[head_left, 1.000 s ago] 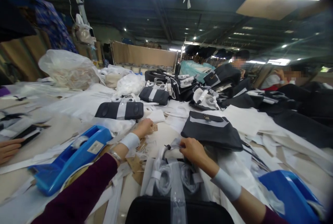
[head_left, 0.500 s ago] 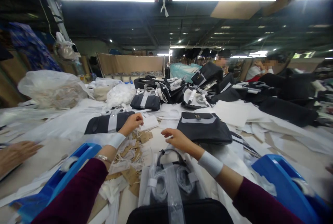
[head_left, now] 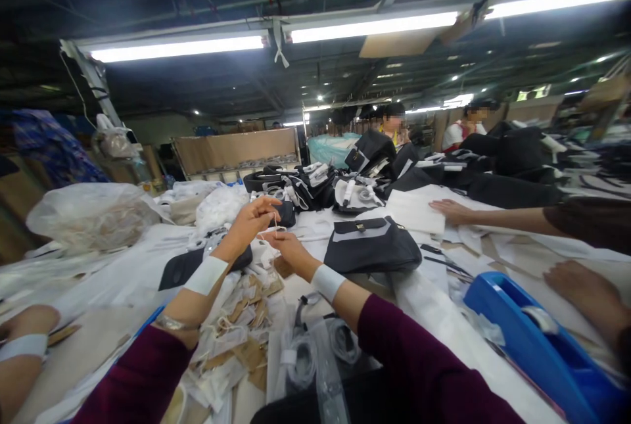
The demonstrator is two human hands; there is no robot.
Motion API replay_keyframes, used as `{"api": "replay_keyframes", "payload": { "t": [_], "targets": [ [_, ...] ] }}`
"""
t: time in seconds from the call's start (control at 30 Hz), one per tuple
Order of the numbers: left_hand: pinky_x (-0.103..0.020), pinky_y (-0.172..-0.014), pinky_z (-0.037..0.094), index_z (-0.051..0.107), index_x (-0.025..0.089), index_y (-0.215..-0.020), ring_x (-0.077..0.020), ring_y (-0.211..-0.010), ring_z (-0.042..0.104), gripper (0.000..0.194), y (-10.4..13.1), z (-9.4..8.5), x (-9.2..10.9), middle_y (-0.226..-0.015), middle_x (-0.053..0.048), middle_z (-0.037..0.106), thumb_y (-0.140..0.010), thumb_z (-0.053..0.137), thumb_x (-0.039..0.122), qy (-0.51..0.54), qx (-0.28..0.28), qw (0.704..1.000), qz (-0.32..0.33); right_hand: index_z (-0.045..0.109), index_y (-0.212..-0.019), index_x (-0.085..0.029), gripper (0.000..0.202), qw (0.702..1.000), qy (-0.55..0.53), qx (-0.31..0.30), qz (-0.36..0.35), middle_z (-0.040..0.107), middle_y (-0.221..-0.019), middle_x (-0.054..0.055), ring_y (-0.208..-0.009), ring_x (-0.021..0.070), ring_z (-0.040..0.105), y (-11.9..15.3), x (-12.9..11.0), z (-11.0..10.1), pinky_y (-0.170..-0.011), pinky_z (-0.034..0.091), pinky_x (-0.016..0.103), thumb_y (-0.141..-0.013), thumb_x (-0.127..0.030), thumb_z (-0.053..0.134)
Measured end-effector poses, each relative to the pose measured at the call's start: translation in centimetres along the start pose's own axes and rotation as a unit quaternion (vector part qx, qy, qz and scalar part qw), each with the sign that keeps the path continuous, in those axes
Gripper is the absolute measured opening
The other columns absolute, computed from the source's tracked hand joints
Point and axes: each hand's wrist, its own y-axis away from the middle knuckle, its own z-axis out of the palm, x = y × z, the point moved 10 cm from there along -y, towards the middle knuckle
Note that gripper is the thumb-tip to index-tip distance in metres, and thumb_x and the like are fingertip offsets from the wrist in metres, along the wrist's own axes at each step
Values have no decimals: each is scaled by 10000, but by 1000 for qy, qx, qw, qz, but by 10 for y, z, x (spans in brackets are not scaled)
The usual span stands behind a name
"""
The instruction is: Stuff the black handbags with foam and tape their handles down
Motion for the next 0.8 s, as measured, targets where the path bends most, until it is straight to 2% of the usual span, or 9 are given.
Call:
{"api": "replay_keyframes", "payload": {
  "t": [0.1, 0.2, 0.3, 0.4, 0.47, 0.57, 0.67, 0.73, 0.8],
  "targets": [
    [-284, -746, 441, 664, 195, -982, -167, -728, 569, 288, -3, -10, -8, -741, 5, 633, -721, 556, 251, -58, 5, 998, 2, 715, -949, -137, 251, 999, 40, -12, 5, 721, -898, 30, -884, 146, 632, -9, -5, 0, -778, 468, 234, -907, -251, 495],
    [-300, -789, 433, 703, 214, -820, -194, -784, 567, 235, 4, -27, -36, -736, -1, 642, -631, 569, 174, -92, 22, 995, -30, 690, -740, -125, 169, 994, 104, -29, 30, 695, -760, 31, -795, 159, 628, -16, 3, -1, -732, 461, 257, -853, -223, 610],
    [-293, -758, 447, 684, 192, -659, -196, -764, 582, 120, 21, -32, -69, -716, -14, 661, -576, 601, 170, -86, 12, 994, -74, 662, -777, -124, 185, 987, 149, -38, 45, 677, -814, 29, -816, 161, 630, -22, 11, -2, -770, 490, 313, -879, -275, 635],
    [-271, -637, 453, 669, 174, -675, -162, -614, 561, 116, 40, -30, -100, -610, 3, 622, -598, 616, 244, -46, 21, 990, -128, 651, -878, -121, 231, 985, 154, -57, 48, 668, -914, 32, -856, 165, 635, -26, 15, 1, -793, 522, 344, -909, -349, 623],
    [-256, -559, 437, 643, 165, -701, -143, -526, 529, 158, 52, -29, -120, -551, 16, 578, -629, 607, 301, -14, 54, 984, -171, 648, -935, -124, 250, 986, 141, -65, 53, 665, -953, 37, -860, 164, 638, -29, 15, 4, -782, 535, 341, -920, -370, 611],
    [-232, -489, 400, 583, 164, -685, -136, -486, 522, 209, 71, -29, -146, -534, 13, 556, -647, 619, 366, 34, 123, 965, -228, 651, -922, -117, 230, 990, 106, -69, 70, 669, -920, 36, -809, 150, 639, -32, 12, 9, -731, 538, 310, -910, -345, 625],
    [-210, -471, 369, 580, 159, -711, -136, -515, 541, 229, 84, -26, -158, -591, -7, 595, -645, 627, 374, 85, 169, 949, -253, 670, -837, -114, 145, 992, 52, -79, 80, 668, -751, 20, -691, 115, 626, -30, 7, 15, -654, 504, 232, -903, -210, 585],
    [-209, -501, 395, 598, 148, -744, -129, -555, 554, 224, 88, -23, -155, -632, -17, 616, -636, 628, 342, 128, 177, 943, -250, 676, -791, -118, 187, 993, 14, -87, 82, 631, -620, 2, -608, 95, 603, -26, 5, 19, -616, 478, 195, -895, -139, 522],
    [-217, -569, 444, 606, 144, -789, -117, -609, 569, 238, 86, -22, -144, -675, -15, 623, -615, 636, 304, 177, 173, 940, -236, 665, -773, -123, 232, 992, -20, -91, 83, 587, -549, -18, -556, 88, 583, -21, 4, 19, -601, 475, 188, -901, -132, 472]
  ]
}}
